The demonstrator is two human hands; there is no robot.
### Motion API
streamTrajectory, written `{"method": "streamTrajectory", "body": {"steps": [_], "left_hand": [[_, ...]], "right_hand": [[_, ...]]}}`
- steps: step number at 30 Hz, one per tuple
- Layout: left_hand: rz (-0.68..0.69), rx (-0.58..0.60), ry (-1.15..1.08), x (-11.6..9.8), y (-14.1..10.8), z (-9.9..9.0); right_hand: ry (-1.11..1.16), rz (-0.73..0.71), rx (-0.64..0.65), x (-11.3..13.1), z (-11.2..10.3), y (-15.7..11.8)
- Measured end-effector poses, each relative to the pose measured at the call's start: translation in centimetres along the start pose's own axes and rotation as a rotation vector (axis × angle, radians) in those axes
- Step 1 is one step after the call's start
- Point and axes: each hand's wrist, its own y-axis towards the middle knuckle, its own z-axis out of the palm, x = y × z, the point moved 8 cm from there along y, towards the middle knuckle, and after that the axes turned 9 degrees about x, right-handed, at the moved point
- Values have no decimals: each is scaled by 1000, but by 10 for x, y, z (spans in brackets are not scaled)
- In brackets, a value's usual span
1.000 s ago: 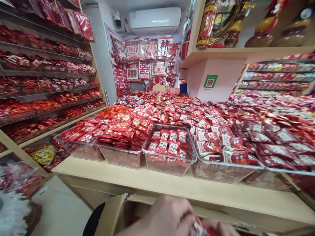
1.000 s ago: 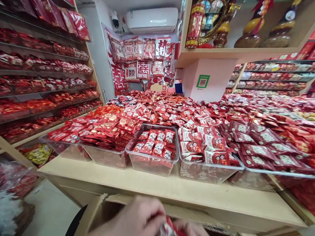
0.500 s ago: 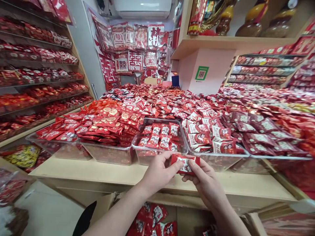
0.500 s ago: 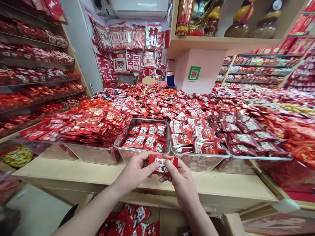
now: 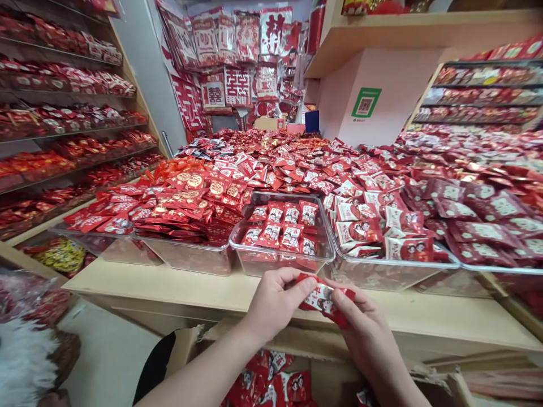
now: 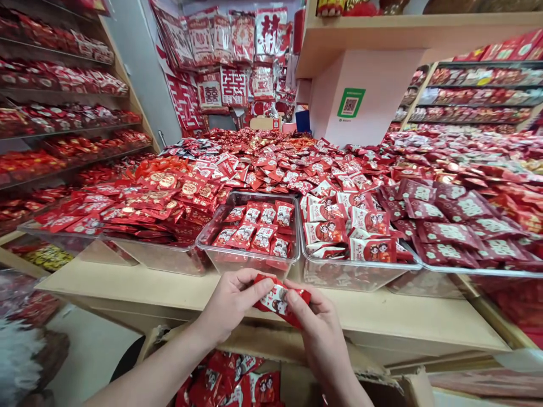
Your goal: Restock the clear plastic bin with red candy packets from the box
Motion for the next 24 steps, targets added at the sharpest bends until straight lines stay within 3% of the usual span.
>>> {"method": "streamTrajectory", "body": {"steps": [6,10,14,20,22,24], "left_hand": [[-38,26,-161,7,0,8],[15,83,-95,6,-1,12],[63,18,7,0,-3,4],[114,7,-33,-11,-5,2],[112,23,-39,-13,-5,2],[101,48,-62,-16,-5,1]], "right_hand": [[153,22,-48,2,0,1],[118,4,-132,4,-7,1],[-49,-61,-62,7,-2,0],[-239,-124,48,10,3,-5],[-387,-212,71,20,7,-9],[-646,-396,120,39,20,-18]]}}
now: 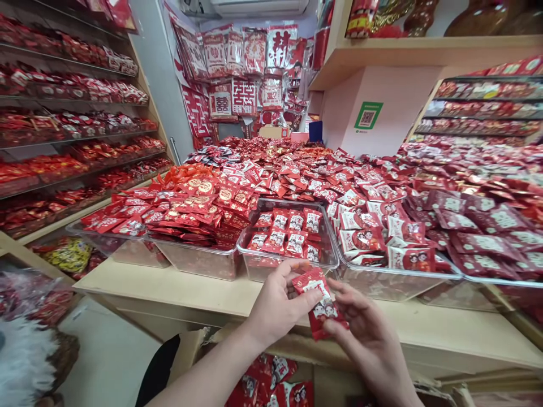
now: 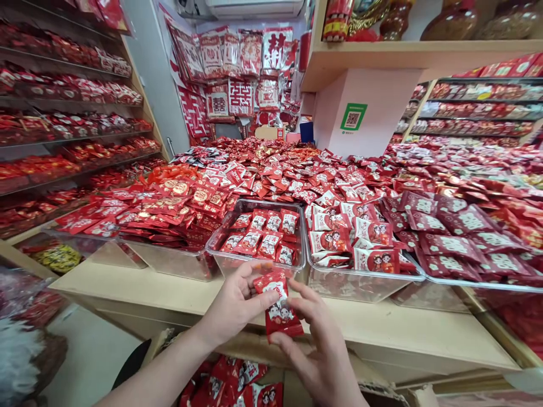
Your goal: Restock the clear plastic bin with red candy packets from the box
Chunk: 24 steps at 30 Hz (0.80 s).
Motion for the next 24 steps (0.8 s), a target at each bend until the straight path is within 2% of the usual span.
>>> {"method": "streamTrajectory", "body": {"steps": [2,4,7,10,11,13,15,17,20,22,24], "left_hand": [[-5,11,-13,-5,0,-3],[-10,-11,-6,-10,1,-8],[-25,-46,0,-15,2,-13],[-39,-21,25,-19,7,-13],[-23,-11,76,-23,11,-14],[52,-19,373,-41,20,-20],[126,-48,809,-62,33,-26],[115,-17,1070,-70,50,-32],[31,186,1244,-61,73,-31],[-31,335,1334,-50,82,-27],[-93,436,1401,-40,84,-25]], "right_hand": [[-309,-215,63,28,6,-3],[-570,-365,120,46,17,-9],[-788,-476,124,54,24,-18],[-926,-582,79,59,25,-19],[-963,-629,62,63,24,-16],[-1050,-694,32,72,21,-3],[-1180,-672,16,78,19,23],[-1332,-585,47,79,20,54],[-1524,-448,213,69,30,91],[-1592,-363,349,57,37,104],[-1616,-267,481,46,42,111]]}}
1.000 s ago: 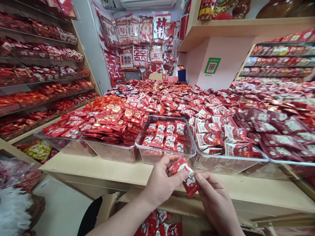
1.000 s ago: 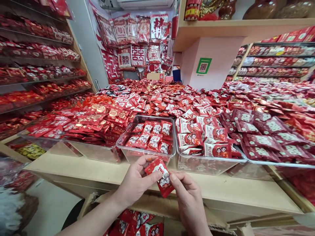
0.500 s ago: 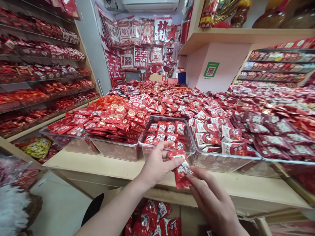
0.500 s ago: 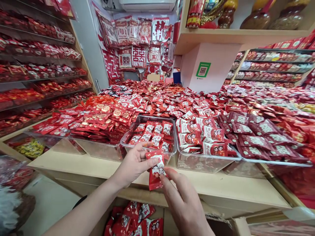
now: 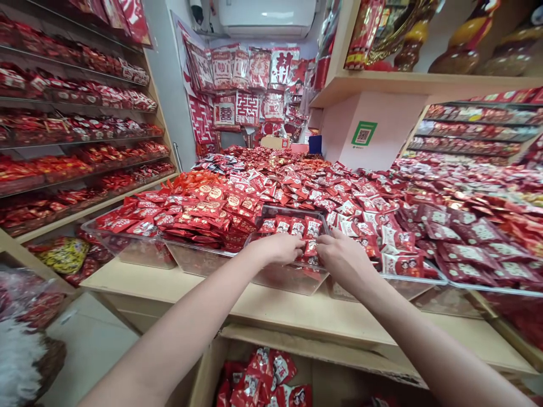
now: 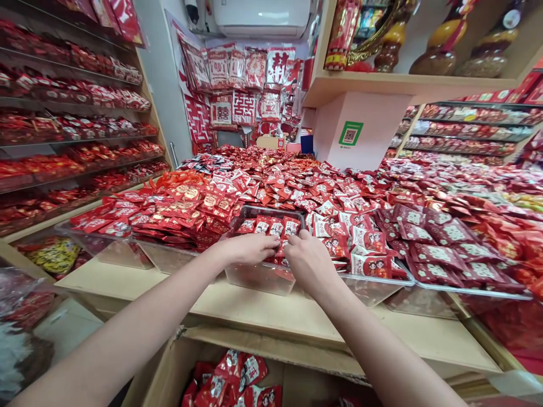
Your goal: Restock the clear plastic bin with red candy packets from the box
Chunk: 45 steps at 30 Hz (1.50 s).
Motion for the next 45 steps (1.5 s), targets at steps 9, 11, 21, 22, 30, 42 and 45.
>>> {"method": "streamTrajectory", "body": {"steps": [9,11,21,22,30,42,45], "left_hand": [[-77,133,117,-1,-9,9],[-99,133,128,-1,-9,9],[-139,74,153,-7,-17,8],[-137,68,150,-9,-19,8],[-140,30,140,-15,-33,12],[-462,137,269,35,15,-17],[-485,114,287,43,26,-19]], "right_hand": [[134,36,480,-17,18,13],[124,9,423,-17,14,21],[98,62,425,2,17,32],[105,72,428,2,17,32],[135,48,446,-3,17,37],[72,87,335,-17,30,87],[70,95,329,-20,37,94]]}}
